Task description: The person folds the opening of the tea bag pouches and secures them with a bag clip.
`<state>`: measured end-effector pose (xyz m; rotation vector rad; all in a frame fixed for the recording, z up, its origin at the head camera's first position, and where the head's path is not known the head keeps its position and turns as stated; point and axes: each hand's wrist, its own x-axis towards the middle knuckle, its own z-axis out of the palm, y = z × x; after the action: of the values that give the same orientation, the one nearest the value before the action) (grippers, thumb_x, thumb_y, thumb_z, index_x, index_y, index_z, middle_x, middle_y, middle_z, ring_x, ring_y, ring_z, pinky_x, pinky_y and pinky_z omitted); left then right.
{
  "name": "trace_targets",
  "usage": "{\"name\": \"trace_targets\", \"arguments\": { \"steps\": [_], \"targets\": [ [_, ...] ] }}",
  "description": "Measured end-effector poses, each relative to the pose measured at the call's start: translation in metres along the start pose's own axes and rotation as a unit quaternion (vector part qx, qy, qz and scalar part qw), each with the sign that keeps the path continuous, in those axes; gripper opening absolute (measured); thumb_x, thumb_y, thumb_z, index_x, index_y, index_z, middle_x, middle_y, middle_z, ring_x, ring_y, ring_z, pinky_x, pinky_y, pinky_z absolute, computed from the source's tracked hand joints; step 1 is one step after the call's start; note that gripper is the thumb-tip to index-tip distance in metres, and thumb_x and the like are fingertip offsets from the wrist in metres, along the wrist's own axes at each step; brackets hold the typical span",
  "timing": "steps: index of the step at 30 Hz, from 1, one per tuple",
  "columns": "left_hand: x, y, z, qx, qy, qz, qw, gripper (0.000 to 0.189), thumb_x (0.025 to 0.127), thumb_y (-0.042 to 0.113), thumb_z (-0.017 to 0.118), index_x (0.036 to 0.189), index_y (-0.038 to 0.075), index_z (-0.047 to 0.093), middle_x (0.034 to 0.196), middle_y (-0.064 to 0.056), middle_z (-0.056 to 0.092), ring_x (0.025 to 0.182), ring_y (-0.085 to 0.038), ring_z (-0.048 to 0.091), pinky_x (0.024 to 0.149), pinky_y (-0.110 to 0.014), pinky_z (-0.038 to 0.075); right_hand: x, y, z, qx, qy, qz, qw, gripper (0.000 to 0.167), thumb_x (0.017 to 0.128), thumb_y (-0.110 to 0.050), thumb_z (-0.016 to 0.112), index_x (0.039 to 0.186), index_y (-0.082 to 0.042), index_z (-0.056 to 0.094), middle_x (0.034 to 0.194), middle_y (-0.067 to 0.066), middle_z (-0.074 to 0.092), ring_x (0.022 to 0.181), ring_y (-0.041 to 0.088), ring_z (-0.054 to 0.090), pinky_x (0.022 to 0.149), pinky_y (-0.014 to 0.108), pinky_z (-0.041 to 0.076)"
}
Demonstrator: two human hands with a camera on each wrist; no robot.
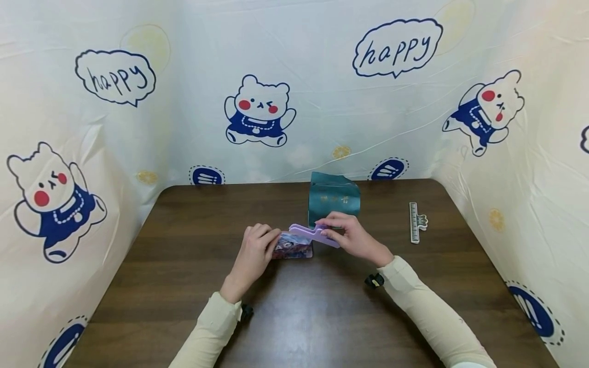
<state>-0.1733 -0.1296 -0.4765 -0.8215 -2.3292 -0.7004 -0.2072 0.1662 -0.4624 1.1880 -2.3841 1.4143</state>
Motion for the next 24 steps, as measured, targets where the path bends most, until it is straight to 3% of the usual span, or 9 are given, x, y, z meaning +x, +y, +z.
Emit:
{"name": "trace_targets", "arguments": {
  "steps": [24],
  "targets": [
    [-0.0006,0.0008,0.0024,-0.009,0.0,0.0,1.0,0.01,0.095,0.005,0.071,0.102,0.005,0.077,0.085,-0.002,0.064,0.08,-0.02,0.055,0.074,-0.034,0.036,0.0044,0.0037,0.0017,-0.042,-0.024,-0.05,0.9976,0.025,0.092,-0.001,0.072,0.117,-0.002,0.075,0.101,0.007,0.069,0.086,0.015,0.059,0.072,0.024,0.055]
  ]
}}
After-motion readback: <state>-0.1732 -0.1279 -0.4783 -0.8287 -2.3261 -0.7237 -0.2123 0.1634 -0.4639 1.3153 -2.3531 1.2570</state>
